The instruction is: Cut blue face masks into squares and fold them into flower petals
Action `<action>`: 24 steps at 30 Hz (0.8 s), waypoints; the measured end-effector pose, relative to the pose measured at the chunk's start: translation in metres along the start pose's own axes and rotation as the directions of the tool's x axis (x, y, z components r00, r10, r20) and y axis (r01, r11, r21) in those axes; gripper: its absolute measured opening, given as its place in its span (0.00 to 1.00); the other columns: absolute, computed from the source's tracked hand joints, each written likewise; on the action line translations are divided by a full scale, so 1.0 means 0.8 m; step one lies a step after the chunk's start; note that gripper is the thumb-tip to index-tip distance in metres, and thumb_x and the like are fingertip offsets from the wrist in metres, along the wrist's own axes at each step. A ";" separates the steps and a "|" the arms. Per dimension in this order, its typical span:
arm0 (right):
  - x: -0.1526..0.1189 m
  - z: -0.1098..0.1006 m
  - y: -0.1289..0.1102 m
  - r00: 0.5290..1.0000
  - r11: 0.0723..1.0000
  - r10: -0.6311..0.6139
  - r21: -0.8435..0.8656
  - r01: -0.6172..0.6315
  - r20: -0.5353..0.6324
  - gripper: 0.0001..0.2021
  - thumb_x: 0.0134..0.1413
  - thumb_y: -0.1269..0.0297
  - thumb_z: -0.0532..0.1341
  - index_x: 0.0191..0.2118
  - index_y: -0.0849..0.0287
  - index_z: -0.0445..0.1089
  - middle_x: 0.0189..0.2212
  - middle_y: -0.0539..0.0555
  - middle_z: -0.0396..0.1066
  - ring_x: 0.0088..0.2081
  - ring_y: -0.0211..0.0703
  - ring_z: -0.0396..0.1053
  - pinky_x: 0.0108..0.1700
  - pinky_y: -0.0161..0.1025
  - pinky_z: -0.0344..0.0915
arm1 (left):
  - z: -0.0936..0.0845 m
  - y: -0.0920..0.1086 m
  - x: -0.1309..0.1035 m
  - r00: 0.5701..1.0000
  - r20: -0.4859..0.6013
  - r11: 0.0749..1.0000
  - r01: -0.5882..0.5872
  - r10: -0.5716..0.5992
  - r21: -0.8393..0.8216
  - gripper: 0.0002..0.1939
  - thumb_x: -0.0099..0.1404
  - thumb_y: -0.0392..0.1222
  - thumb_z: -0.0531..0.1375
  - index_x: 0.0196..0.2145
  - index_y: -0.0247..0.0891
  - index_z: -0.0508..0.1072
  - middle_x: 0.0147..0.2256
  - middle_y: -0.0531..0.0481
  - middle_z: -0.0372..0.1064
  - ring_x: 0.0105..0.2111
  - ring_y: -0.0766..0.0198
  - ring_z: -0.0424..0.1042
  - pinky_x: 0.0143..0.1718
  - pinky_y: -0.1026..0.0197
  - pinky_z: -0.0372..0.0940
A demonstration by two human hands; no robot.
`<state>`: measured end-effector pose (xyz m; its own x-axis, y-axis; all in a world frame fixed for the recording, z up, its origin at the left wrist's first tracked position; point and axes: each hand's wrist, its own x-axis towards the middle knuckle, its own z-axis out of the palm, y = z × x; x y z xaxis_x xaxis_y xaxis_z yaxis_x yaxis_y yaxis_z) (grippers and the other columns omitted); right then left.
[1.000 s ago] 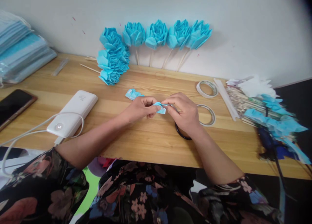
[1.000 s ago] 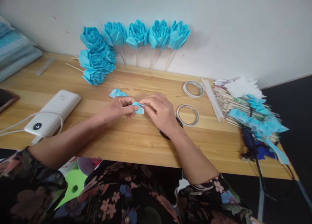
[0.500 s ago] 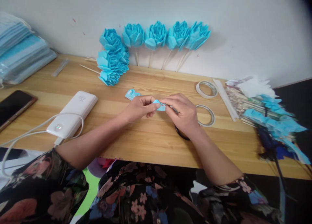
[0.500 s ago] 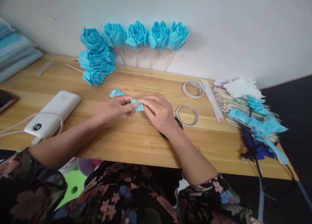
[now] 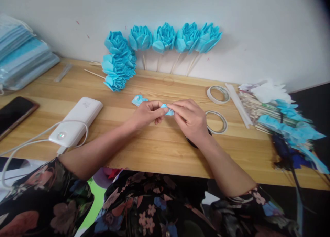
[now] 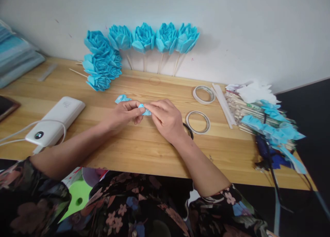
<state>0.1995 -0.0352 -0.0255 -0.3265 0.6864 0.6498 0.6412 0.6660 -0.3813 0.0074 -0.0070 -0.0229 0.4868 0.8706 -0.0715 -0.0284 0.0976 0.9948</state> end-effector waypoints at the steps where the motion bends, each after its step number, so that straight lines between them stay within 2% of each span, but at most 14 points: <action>1: 0.000 0.001 0.000 1.000 1.000 -0.006 -0.003 0.006 -0.002 0.19 0.63 0.76 0.56 0.48 0.47 0.79 0.41 0.53 0.80 0.42 0.46 0.74 0.44 0.48 0.71 | 0.000 0.000 0.000 1.000 -0.004 1.000 0.000 0.000 0.006 0.16 0.61 0.50 0.66 0.26 0.36 0.69 0.20 0.56 0.66 0.20 0.74 0.62 0.23 0.69 0.59; 8: 0.000 0.000 -0.004 0.999 0.999 -0.032 0.009 0.032 -0.014 0.19 0.63 0.76 0.55 0.50 0.50 0.76 0.41 0.55 0.79 0.42 0.47 0.74 0.46 0.48 0.71 | 0.000 0.001 0.000 0.999 -0.034 1.000 -0.011 0.012 0.016 0.13 0.60 0.47 0.65 0.26 0.36 0.69 0.20 0.56 0.66 0.20 0.74 0.62 0.23 0.68 0.59; 10: 0.000 -0.001 -0.006 1.000 0.999 0.018 0.040 -0.018 -0.014 0.18 0.64 0.75 0.54 0.51 0.51 0.75 0.42 0.55 0.79 0.43 0.47 0.75 0.47 0.48 0.71 | 0.000 0.001 0.000 0.999 -0.041 1.000 -0.022 0.022 0.018 0.13 0.59 0.47 0.65 0.26 0.36 0.69 0.20 0.56 0.66 0.20 0.73 0.62 0.23 0.68 0.59; 12: -0.001 -0.003 -0.009 0.992 0.988 0.124 0.096 -0.121 -0.023 0.16 0.65 0.73 0.55 0.52 0.51 0.73 0.42 0.54 0.79 0.43 0.46 0.75 0.48 0.48 0.71 | 0.000 0.001 -0.001 0.999 -0.046 0.999 -0.023 0.024 0.026 0.13 0.59 0.46 0.65 0.26 0.36 0.69 0.20 0.56 0.66 0.20 0.73 0.63 0.24 0.68 0.59; 15: -0.001 -0.004 -0.011 0.944 0.917 0.331 0.233 -0.323 0.007 0.13 0.66 0.67 0.56 0.52 0.52 0.73 0.42 0.53 0.79 0.41 0.43 0.75 0.45 0.44 0.72 | 0.000 0.002 -0.002 0.999 -0.044 0.999 -0.021 0.023 0.042 0.11 0.59 0.45 0.64 0.26 0.36 0.69 0.20 0.56 0.66 0.20 0.73 0.63 0.24 0.68 0.59; 18: 0.001 -0.006 -0.011 0.876 0.793 0.473 0.386 -0.471 0.096 0.10 0.65 0.62 0.58 0.47 0.54 0.74 0.39 0.53 0.79 0.37 0.40 0.74 0.41 0.40 0.71 | 0.000 0.002 -0.001 0.999 -0.041 0.998 -0.031 0.033 0.050 0.10 0.60 0.43 0.63 0.26 0.37 0.69 0.20 0.56 0.66 0.20 0.73 0.63 0.24 0.68 0.59; 21: 0.006 -0.008 -0.011 0.838 0.712 0.521 0.457 -0.533 0.164 0.08 0.64 0.59 0.60 0.39 0.56 0.73 0.34 0.51 0.76 0.33 0.38 0.71 0.38 0.38 0.67 | -0.001 0.002 0.000 0.998 -0.048 0.997 -0.045 0.048 0.058 0.10 0.61 0.43 0.63 0.26 0.37 0.68 0.20 0.57 0.65 0.20 0.73 0.62 0.24 0.68 0.59; 24: 0.009 -0.010 -0.013 0.821 0.687 0.534 0.462 -0.561 0.204 0.09 0.62 0.58 0.61 0.32 0.57 0.71 0.29 0.49 0.71 0.30 0.37 0.66 0.35 0.37 0.63 | -0.002 0.002 0.000 0.997 -0.046 0.997 -0.059 0.061 0.049 0.11 0.61 0.44 0.63 0.27 0.37 0.68 0.21 0.56 0.65 0.20 0.73 0.62 0.24 0.68 0.59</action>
<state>0.1964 -0.0397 -0.0114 -0.0677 0.9783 0.1957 0.3026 0.2070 -0.9304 0.0062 -0.0059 -0.0216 0.4433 0.8963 -0.0135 -0.0139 0.0219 0.9997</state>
